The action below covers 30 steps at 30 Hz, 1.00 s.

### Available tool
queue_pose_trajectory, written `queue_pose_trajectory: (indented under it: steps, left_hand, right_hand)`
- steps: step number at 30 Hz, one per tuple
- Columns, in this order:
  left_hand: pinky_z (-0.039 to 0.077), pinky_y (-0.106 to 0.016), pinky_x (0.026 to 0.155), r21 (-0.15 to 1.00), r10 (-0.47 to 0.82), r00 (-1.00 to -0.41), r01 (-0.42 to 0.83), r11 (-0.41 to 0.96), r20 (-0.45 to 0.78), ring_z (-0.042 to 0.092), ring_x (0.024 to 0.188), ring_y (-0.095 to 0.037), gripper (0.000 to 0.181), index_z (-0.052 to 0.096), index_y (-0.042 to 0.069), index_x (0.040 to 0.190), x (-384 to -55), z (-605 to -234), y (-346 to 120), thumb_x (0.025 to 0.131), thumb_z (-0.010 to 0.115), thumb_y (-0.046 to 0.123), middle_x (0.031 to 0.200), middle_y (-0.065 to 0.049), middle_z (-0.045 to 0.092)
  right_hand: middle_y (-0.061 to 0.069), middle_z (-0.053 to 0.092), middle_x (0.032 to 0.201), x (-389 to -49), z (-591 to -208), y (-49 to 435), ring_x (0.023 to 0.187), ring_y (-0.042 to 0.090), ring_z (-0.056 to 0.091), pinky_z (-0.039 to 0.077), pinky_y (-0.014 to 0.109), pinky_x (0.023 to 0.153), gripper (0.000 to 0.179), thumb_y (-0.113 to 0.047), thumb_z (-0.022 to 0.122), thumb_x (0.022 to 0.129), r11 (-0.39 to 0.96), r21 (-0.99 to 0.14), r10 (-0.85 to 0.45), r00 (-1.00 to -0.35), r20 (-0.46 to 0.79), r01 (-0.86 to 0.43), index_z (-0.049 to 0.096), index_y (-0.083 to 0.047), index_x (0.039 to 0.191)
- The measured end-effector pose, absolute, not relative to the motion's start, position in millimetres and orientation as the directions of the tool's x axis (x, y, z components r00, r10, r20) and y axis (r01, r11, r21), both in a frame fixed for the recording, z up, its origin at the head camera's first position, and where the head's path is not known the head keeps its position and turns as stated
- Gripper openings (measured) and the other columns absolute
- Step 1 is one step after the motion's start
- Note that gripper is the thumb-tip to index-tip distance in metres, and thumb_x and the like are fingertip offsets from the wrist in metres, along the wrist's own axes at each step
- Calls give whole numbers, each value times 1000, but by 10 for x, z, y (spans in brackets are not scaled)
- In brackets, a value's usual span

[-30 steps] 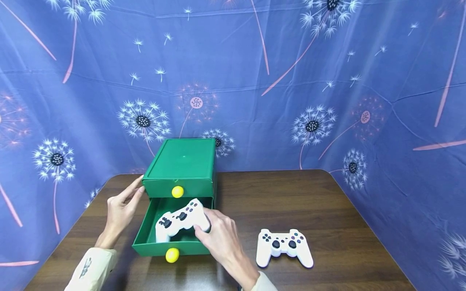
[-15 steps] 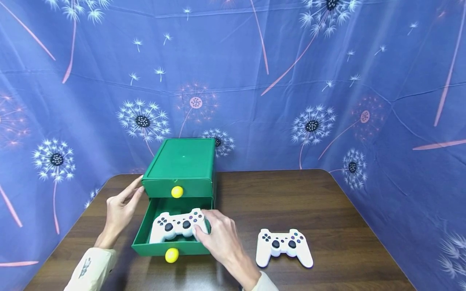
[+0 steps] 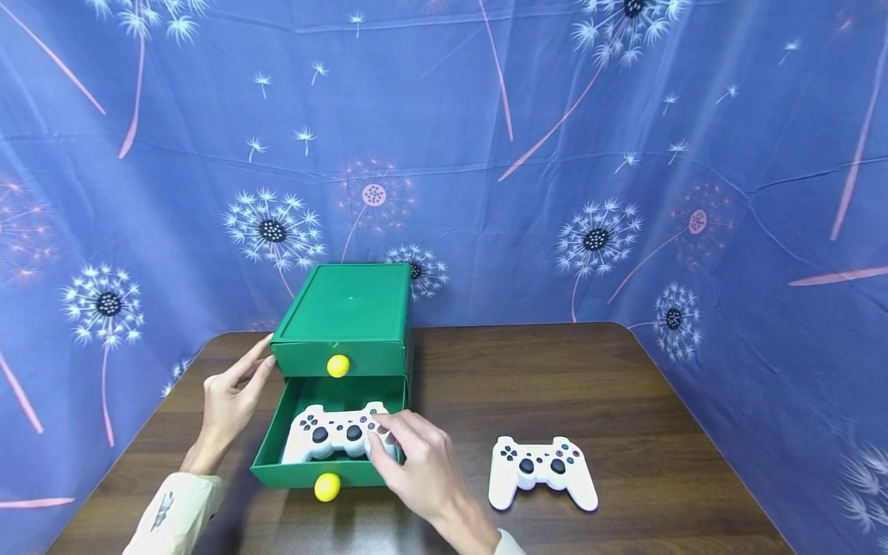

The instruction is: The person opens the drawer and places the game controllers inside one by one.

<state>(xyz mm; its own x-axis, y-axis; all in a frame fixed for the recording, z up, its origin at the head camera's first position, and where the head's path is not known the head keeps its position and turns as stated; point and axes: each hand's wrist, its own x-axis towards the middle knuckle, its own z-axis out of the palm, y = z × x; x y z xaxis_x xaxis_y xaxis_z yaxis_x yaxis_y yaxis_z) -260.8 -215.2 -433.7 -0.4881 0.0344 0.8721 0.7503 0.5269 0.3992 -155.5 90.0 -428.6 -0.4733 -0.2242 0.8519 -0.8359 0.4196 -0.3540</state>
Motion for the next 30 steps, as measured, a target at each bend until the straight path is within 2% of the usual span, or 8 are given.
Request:
queue_pose_trajectory:
  steps: [4, 8, 10, 13, 18, 23, 27, 30]
  left_hand:
    - [47, -10, 66, 406, 37, -497, 747, 526, 867, 75, 85, -14, 48, 70, 2, 134, -2605, -4323, -2160, 89, 72, -16, 99, -16, 78]
    - [47, -11, 64, 409, 38, -502, 743, 529, 864, 75, 84, -12, 49, 70, 4, 135, -2606, -4311, -2157, 90, 72, -14, 98, -15, 78]
    - [47, -11, 64, 409, 38, -504, 740, 534, 863, 75, 84, -12, 50, 69, 6, 136, -2608, -4312, -2155, 90, 72, -14, 98, -15, 78]
    - [47, -12, 63, 401, 35, -495, 742, 537, 868, 76, 81, -16, 52, 70, 6, 136, -2622, -4331, -2154, 88, 73, -16, 96, -16, 78]
    - [44, -15, 57, 386, 33, -480, 744, 546, 877, 76, 73, -30, 51, 70, 1, 133, -2649, -4356, -2155, 86, 74, -18, 93, -16, 78]
    - [44, -14, 58, 390, 31, -482, 744, 543, 876, 76, 73, -32, 51, 70, 1, 133, -2651, -4355, -2155, 86, 73, -18, 93, -17, 78]
    - [47, -11, 64, 403, 32, -492, 747, 529, 870, 76, 78, -27, 51, 70, 4, 134, -2624, -4338, -2154, 88, 72, -17, 95, -16, 78]
    - [49, -11, 67, 411, 37, -503, 746, 524, 864, 76, 82, -17, 49, 70, 4, 135, -2609, -4325, -2157, 90, 72, -15, 96, -16, 78]
  right_hand:
    - [-3, 69, 84, -1515, -4339, 872, 69, 8, 62, 49, 11, 63, 14, -10, 64, 100, 386, -215, -260, -329, 908, -897, 76, -3, 103]
    - [0, 71, 82, -1503, -4364, 841, 68, 9, 61, 49, 13, 65, 19, -12, 59, 102, 387, -79, -251, -187, 950, -919, 75, -2, 98]
    - [1, 71, 83, -1489, -4375, 821, 69, 9, 62, 50, 15, 66, 19, -11, 59, 102, 376, -41, -251, -145, 957, -926, 75, -2, 96]
    - [0, 70, 82, -1456, -4413, 778, 71, 7, 62, 50, 12, 67, 20, -11, 58, 103, 338, -26, -293, -131, 947, -941, 74, -1, 97]
    - [-6, 66, 80, -1418, -4523, 698, 68, 1, 59, 46, 7, 67, 20, -13, 56, 105, 310, -58, -390, -182, 903, -949, 73, -2, 104]
    - [-9, 67, 83, -1377, -4607, 630, 71, -3, 59, 45, 5, 70, 18, -16, 61, 104, 336, -185, -468, -334, 818, -924, 71, -6, 115]
    - [-8, 69, 87, -1351, -4642, 579, 75, -5, 61, 46, 6, 72, 24, -10, 73, 94, 338, -311, -507, -451, 734, -888, 68, -9, 118]
    - [-8, 70, 87, -1340, -4667, 551, 75, -5, 61, 46, 5, 71, 29, -8, 77, 90, 338, -378, -514, -506, 693, -862, 68, -11, 117]
